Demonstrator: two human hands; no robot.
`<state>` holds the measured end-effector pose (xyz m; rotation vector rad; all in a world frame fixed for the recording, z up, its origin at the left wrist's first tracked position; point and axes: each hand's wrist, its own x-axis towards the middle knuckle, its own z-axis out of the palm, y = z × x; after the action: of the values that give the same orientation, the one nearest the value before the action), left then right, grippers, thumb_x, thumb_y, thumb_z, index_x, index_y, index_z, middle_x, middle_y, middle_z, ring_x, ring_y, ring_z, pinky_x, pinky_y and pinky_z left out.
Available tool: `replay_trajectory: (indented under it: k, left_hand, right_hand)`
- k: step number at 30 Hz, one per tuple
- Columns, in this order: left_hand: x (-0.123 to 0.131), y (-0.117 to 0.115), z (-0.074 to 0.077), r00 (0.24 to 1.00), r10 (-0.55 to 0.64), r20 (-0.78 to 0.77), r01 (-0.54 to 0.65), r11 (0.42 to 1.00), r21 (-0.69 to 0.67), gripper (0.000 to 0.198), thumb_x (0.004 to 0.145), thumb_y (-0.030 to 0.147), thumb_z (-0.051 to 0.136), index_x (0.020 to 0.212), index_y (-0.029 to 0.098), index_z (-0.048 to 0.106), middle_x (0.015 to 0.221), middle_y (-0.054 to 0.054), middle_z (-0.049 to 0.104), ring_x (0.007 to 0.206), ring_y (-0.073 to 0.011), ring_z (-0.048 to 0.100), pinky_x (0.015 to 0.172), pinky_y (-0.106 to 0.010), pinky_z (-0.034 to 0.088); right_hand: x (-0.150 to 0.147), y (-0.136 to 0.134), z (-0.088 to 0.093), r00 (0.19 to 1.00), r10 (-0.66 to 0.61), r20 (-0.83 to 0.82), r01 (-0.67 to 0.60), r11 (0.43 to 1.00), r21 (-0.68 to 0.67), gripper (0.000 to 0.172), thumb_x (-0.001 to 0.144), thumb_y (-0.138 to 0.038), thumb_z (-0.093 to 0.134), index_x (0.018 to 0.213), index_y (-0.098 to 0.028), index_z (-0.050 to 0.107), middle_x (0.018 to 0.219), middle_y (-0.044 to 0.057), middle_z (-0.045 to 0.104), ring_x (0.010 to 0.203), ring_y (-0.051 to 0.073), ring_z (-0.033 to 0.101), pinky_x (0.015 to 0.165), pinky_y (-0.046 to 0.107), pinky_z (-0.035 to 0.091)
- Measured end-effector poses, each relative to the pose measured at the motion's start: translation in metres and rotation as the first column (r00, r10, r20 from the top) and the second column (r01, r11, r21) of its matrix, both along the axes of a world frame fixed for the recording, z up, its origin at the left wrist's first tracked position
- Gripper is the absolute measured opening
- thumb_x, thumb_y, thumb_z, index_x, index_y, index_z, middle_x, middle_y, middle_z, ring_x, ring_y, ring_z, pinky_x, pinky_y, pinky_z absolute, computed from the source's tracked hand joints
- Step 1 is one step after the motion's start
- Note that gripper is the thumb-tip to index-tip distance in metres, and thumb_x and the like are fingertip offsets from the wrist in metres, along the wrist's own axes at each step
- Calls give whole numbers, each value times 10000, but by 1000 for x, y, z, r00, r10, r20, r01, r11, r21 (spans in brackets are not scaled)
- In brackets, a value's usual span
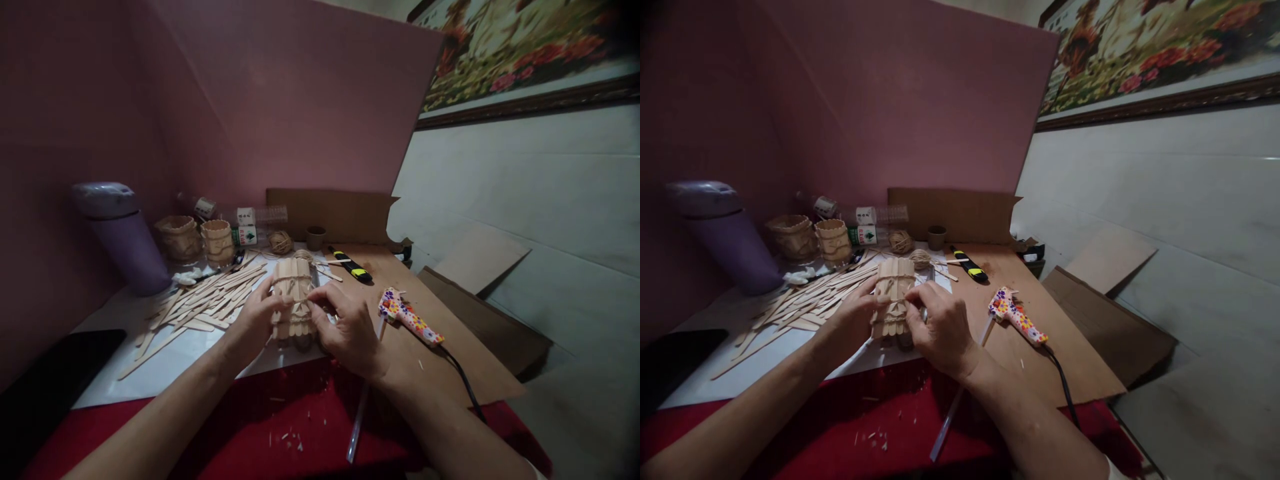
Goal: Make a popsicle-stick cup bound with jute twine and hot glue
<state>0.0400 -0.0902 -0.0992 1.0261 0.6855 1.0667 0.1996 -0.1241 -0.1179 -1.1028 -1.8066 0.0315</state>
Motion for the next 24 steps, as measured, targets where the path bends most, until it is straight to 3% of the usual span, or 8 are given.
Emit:
replay_trajectory:
  k: [16,24]
  left_hand:
    - [0,-1,-2,999,-28,32,29,998,-53,518,635,209,721,1140,175,611,975,-71,712,797,-236,691,583,-294,545]
    - [2,-2,0,1000,8,11,-8,1000,-13,491,608,196,711,1087,164,608,934,-61,697,834,-232,670,609,-284,529]
  right_hand:
    - [-1,0,-1,999,27,-34,-24,997,73,113,901,-148,528,963,-189,613,863,44,670,759,161,616,669,286,479]
    - [-1,1,-1,998,26,-52,-24,999,47,89,886,-168,531,850,-203,604,773,17,647,706,150,596,644,272,452]
